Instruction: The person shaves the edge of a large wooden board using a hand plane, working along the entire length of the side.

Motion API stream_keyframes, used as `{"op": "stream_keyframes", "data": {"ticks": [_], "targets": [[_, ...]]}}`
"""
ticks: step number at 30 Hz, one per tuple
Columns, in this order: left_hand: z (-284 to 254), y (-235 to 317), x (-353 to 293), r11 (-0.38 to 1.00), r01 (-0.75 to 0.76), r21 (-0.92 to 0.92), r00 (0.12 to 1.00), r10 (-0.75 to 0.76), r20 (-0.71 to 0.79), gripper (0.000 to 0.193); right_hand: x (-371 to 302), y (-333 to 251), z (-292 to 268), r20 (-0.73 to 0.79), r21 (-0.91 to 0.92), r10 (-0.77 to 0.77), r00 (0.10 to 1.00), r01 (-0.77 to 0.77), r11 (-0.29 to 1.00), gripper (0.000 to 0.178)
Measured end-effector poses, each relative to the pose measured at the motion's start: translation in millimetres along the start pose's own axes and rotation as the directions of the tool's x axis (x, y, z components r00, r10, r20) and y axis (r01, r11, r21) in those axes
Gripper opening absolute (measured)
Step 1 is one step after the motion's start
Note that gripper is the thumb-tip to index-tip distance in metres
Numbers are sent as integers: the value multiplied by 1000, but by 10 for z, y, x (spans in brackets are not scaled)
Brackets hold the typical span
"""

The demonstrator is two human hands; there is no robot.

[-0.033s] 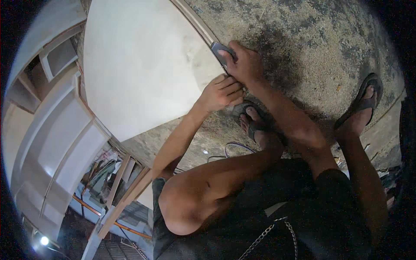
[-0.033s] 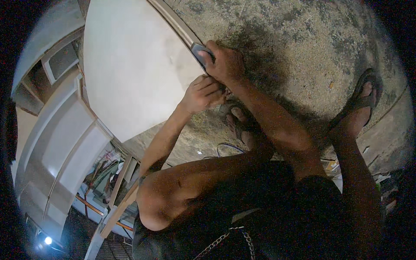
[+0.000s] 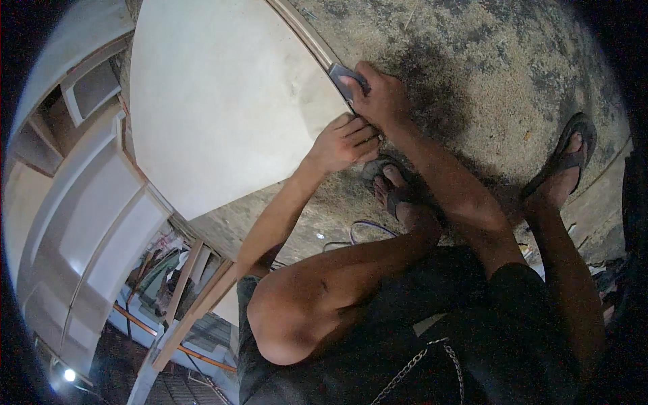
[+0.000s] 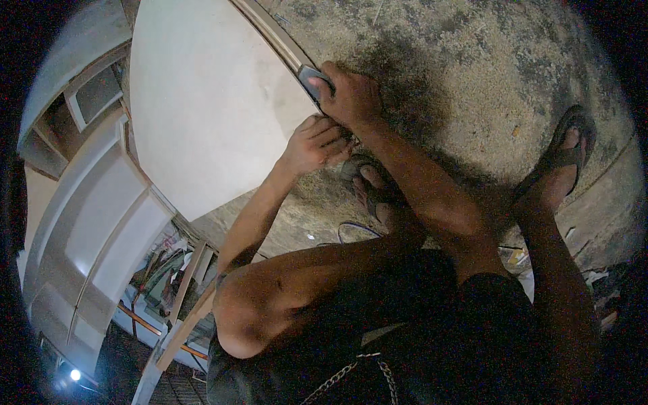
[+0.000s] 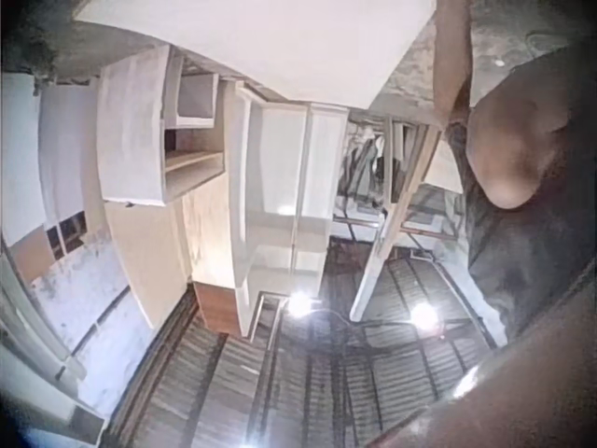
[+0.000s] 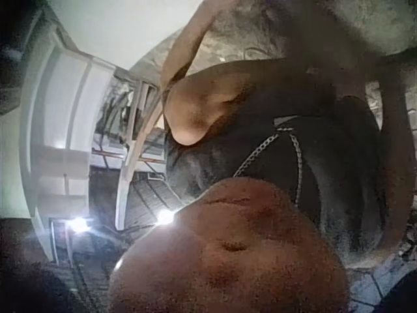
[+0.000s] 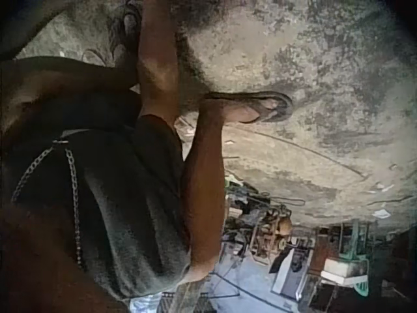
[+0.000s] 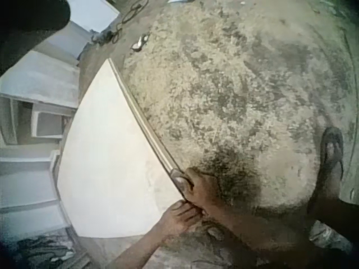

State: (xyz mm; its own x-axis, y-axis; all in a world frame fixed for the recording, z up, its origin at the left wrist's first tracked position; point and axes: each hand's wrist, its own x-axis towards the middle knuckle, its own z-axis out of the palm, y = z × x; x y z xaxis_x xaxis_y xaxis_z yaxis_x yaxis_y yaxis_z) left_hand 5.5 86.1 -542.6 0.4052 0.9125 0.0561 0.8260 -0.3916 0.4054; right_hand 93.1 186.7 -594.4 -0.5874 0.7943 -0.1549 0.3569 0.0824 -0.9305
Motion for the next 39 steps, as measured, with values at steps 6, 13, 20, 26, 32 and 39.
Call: {"op": "stream_keyframes", "data": {"ticks": [6, 13, 20, 26, 32, 39], "targets": [[-51, -46, -42, 1000, 18, -13, 999, -18, 26, 13, 112, -39, 51, 29, -29, 121, 992, -120, 992, 31], [-223, 57, 16, 999, 48, 2, 997, -48, 56, 21, 140, 58, -328, -14, 244, 188, 982, -179, 953, 27], [-45, 116, -66, 994, 97, 56, 988, -103, 118, 22, 159, 225, -610, -5, -29, 160, 987, -160, 987, 22], [-56, 119, -94, 994, 51, 99, 998, -53, 20, 22, 251, 125, -494, 283, 111, 82, 956, -117, 987, 27], [106, 151, -293, 982, 179, 60, 984, -178, -26, 25, 352, -9, -336, 477, 8, -86, 875, 93, 996, 27], [152, 430, -564, 866, 438, 242, 882, -362, -302, 37, 253, 117, -803, 596, -220, 119, 794, 19, 975, 27]]}}
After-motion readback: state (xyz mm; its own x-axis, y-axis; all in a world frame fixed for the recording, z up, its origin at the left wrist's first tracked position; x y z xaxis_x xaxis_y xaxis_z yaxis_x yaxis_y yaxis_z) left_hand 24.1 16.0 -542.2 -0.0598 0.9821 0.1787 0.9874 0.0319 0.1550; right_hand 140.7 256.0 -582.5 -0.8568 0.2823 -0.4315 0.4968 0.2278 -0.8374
